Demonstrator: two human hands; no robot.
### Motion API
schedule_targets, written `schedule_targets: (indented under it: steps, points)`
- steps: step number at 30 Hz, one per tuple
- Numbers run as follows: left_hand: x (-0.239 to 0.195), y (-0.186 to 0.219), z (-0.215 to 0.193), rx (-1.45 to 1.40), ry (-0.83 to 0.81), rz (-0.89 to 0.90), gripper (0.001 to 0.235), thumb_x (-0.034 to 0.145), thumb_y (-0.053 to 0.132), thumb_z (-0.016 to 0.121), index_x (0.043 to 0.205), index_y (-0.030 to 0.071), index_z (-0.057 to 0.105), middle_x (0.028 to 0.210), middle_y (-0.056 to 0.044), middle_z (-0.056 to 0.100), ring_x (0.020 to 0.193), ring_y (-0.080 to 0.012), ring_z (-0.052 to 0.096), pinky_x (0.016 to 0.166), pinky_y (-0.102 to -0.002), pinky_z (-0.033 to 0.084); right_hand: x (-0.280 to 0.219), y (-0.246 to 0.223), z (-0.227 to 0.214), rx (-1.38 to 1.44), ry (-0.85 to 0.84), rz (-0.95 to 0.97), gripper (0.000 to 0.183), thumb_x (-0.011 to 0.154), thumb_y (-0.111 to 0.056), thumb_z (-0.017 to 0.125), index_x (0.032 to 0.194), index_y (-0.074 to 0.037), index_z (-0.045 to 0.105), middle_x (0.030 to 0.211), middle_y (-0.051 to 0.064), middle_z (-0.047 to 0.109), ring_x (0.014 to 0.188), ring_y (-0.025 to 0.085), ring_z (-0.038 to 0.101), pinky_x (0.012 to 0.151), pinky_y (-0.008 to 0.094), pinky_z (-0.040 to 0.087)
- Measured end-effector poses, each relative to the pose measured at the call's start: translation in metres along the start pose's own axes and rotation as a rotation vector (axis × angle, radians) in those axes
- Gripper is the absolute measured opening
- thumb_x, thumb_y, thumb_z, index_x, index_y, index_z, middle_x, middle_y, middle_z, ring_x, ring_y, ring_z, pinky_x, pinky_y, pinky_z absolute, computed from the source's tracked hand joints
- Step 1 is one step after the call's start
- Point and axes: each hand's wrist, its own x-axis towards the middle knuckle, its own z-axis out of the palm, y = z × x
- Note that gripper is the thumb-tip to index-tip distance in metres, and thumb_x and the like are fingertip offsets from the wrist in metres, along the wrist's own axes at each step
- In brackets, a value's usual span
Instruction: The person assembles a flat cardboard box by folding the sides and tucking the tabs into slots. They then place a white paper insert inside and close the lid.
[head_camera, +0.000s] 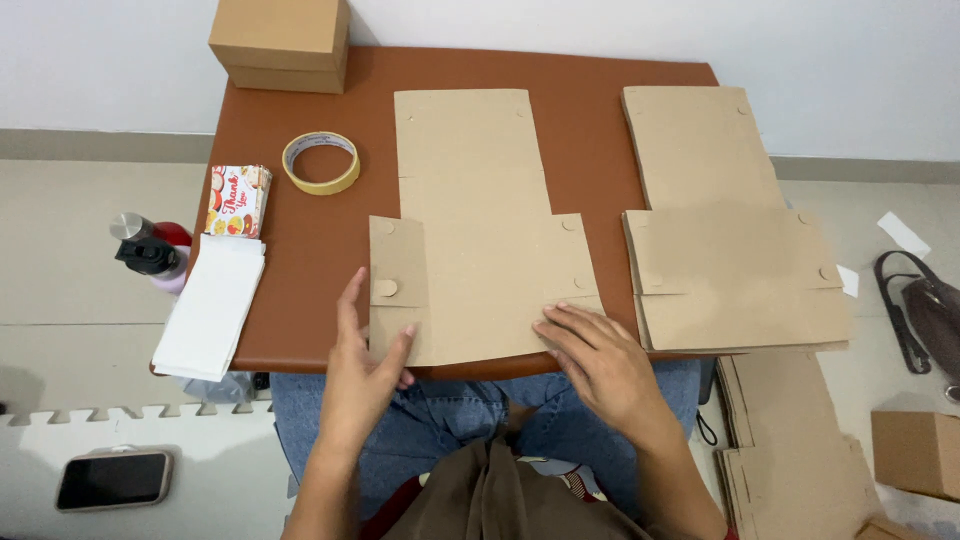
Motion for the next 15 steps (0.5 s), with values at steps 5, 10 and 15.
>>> schedule_targets:
  steps: [5, 10, 15]
  points:
    - [0.0, -0.038, -0.011, 0.244, 0.154, 0.15, 0.052, 0.09, 0.025, 0.068, 0.137, 0.01, 0.053, 0.093, -0.025, 0.066, 0.056, -0.0291, 0.066, 0.05, -0.041, 0.054, 0.007, -0.004, -0.005, 0.078, 0.216, -0.049, 0.016, 0.095, -0.018, 0.066, 0.107, -0.02, 0.076, 0.1, -0.001, 0.078, 0.1, 0.02, 0.072, 0.089, 0.038, 0.055]
    - [0.015, -0.059, -0.017, 0.355, 0.14, 0.439, 0.054, 0.068, 0.049, 0.088, 0.111, 0.018, 0.074, 0.129, -0.011, 0.041, 0.119, -0.0368, 0.045, 0.107, -0.05, 0.041, 0.023, 0.012, -0.004, 0.171, 0.353, -0.041, 0.011, 0.093, -0.018, 0.07, 0.098, -0.022, 0.079, 0.077, -0.005, 0.076, 0.078, 0.02, 0.073, 0.074, 0.035, 0.055]
    - [0.044, -0.092, -0.006, 0.614, 0.225, 0.434, 0.038, 0.09, 0.039, 0.078, 0.072, 0.01, 0.061, 0.082, -0.002, 0.048, 0.094, -0.0241, 0.051, 0.092, -0.042, 0.03, 0.038, 0.013, 0.005, 0.125, 0.478, 0.017, 0.018, 0.09, -0.015, 0.076, 0.108, -0.018, 0.076, 0.091, 0.0, 0.076, 0.087, 0.026, 0.069, 0.084, 0.039, 0.049]
